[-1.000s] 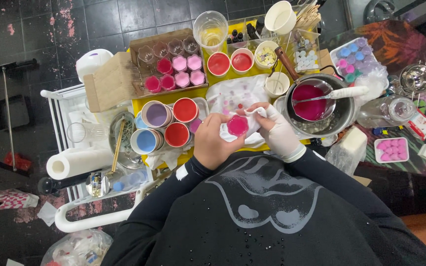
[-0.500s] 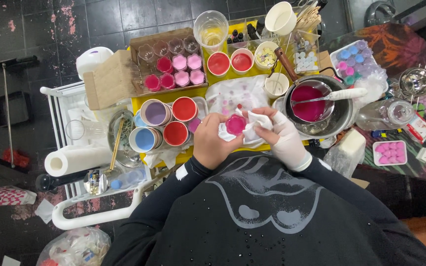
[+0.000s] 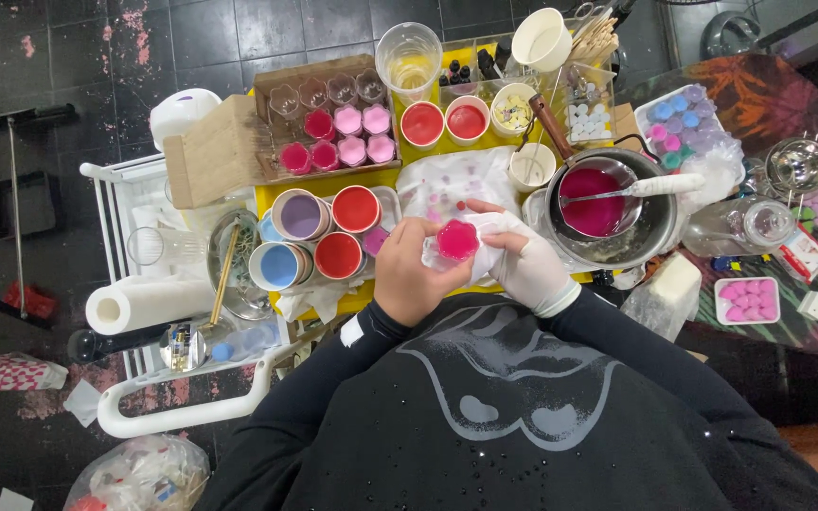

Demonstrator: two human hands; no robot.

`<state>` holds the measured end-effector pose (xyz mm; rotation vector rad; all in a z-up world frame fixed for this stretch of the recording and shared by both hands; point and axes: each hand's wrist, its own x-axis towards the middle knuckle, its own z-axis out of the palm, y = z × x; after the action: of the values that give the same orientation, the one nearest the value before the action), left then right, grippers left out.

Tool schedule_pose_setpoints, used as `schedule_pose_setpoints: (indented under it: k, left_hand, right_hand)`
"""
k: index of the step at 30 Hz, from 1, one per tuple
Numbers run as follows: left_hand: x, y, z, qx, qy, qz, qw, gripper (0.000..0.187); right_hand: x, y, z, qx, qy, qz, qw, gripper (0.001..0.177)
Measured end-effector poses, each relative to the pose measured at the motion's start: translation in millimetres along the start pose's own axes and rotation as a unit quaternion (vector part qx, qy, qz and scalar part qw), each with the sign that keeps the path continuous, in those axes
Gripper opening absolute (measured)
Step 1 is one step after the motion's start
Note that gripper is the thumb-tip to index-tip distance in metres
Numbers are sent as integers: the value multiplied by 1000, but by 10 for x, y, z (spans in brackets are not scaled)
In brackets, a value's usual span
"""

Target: Clean a transparent candle mold with a white cloth while preparing to pour wax.

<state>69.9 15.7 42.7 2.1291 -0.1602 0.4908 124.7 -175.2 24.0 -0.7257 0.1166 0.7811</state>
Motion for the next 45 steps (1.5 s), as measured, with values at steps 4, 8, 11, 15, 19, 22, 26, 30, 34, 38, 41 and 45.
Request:
schedule_pose_setpoints:
  k: [4,8,11,15,19,22,26,30,34,38,41,45]
  left_hand:
    - [-16,-2,-17,9,-2,-3,1000,45]
    - [-7,11,-53,7,-5,-5,1000,46]
    - [-18,14,-60,1,-4,-8,1000,47]
    - [-32,-15,-72,-3,5,-8,1000,46]
    - [-25,-2,-111,-4,9,-4,1000,46]
    - [-21,-18,-128,-6,17,-5,1000,46]
    - [-32,-39,-150,-7,28,-21,999,45]
    - [-39,-67,-153,-4,38,-32,999,44]
    - [-59,-94,-165,2,32,-24,999,47]
    - [-60,-111,-137,9,46,-25,999,51]
    - [-62,-135,-126,16,51,-36,998,50]
    - [-70,-182,-106,35,51,-48,997,48]
  right_hand:
    - [45,15,-102,18,-33,46,998,62]
    - [32,6,-46,17,-6,82,996,63]
    - [2,0,-61,-6,-33,77,997,64]
    - [69,98,-235,-229,40,73,970,70]
    - [138,70,-96,-393,22,-15,919,66]
    - [137,56,-65,-625,56,-110,771,65]
    - [112,49,-135,-606,118,-221,755,54]
    - [-144,-345,577,-715,80,-262,643,49]
    - [-125,-444,939,-786,2,-240,570,64]
    - [-30,-391,1094,-794,-10,-200,574,66]
    - [35,-332,1139,-800,-6,-182,571,65]
    - [109,-310,1202,-829,-13,-184,529,66]
